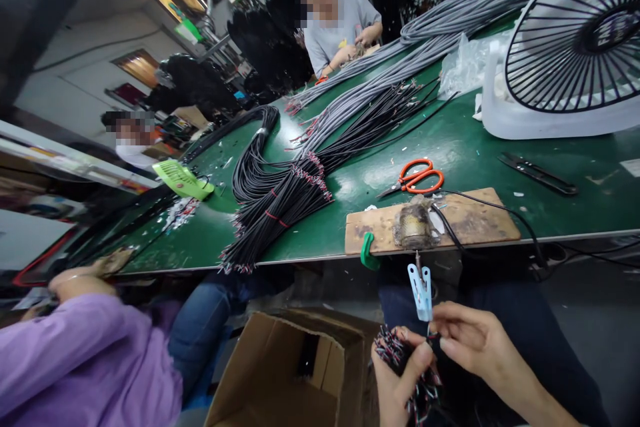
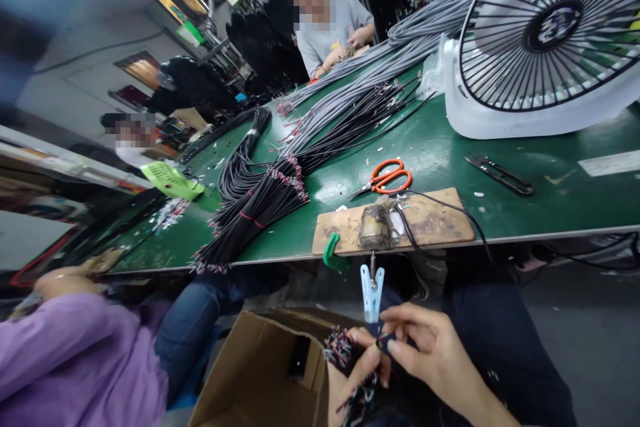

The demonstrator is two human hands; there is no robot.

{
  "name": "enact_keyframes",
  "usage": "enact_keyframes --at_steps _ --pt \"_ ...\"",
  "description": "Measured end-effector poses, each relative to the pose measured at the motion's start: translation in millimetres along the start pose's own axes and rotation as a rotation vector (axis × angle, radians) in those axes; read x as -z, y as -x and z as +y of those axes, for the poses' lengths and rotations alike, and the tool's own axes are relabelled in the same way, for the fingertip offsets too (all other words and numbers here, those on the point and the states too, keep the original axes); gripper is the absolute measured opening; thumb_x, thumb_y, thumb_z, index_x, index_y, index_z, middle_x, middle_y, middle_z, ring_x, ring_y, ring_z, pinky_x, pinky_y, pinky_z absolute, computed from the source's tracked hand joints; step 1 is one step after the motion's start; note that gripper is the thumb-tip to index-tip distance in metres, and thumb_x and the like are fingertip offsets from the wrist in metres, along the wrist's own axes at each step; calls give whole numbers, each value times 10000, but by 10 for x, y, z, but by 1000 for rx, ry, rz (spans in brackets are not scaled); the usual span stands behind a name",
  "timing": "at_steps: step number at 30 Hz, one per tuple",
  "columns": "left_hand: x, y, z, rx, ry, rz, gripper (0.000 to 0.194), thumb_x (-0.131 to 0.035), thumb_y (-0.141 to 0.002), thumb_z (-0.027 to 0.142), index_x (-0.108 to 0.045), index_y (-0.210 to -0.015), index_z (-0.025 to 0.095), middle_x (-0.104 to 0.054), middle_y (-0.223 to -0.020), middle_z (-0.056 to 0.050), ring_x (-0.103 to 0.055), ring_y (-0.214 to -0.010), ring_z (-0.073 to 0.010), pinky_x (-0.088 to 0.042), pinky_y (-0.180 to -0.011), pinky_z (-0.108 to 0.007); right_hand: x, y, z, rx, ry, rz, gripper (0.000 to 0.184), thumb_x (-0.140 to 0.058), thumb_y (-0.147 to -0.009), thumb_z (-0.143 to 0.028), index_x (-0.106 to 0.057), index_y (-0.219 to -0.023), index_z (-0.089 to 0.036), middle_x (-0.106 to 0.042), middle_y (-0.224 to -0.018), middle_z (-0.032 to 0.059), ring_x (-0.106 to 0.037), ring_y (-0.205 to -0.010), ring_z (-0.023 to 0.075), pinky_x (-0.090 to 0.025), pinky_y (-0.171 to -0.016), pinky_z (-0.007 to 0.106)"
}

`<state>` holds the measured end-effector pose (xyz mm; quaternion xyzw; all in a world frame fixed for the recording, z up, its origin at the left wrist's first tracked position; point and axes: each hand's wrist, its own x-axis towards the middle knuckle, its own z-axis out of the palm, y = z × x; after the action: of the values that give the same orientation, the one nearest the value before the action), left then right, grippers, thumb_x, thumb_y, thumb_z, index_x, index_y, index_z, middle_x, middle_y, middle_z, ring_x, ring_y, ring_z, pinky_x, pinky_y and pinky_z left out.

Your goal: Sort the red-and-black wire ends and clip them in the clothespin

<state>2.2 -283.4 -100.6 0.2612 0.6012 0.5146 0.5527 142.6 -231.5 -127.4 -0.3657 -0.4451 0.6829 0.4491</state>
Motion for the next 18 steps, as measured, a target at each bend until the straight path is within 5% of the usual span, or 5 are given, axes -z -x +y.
enact_keyframes --at_steps 2,5,10,14,18 --pt "28 -14 15 0 21 -59 409 -825 -718 494 -614 -583 171 -596 -519 -19 -568 -487 -144 -460 -525 -263 5 -25 2 77 25 -42 100 -797 -793 -277 -793 -820 -181 -736 -778 78 -679 -735 190 -583 -704 291" --pt "46 -43 24 -2 41 -113 388 -821 -725 485 -611 -627 174 -588 -478 -7 -547 -452 -139 -451 -505 -261 -24 -46 44 165 -28 -77 163 -760 -839 -304 -757 -720 -193 -662 -713 44 -621 -722 176 -529 -693 284" --pt "15 -87 79 -211 14 -120 297 -872 -664 445 -734 -680 183 -631 -598 -8 -555 -462 -130 -438 -496 -260 -62 -109 54 -70 -320 -182 370 -738 -805 -523 -673 -697 -175 -566 -676 -1 -557 -609 146 -472 -596 266" --pt "20 -104 117 -392 -50 -76 174 -873 -680 325 -754 -636 206 -675 -592 -17 -559 -484 -130 -456 -538 -256 -15 -321 -187 -38 -46 -18 402 -692 -843 -537 -680 -720 -155 -603 -690 18 -547 -678 162 -447 -654 273" --pt "49 -130 134 -520 -87 -2 120 -864 -677 273 -759 -649 222 -693 -599 -6 -579 -502 -137 -454 -543 -248 -58 -557 -412 -14 62 -30 510 -758 -704 -638 -679 -636 -138 -566 -612 5 -483 -600 147 -387 -565 264"
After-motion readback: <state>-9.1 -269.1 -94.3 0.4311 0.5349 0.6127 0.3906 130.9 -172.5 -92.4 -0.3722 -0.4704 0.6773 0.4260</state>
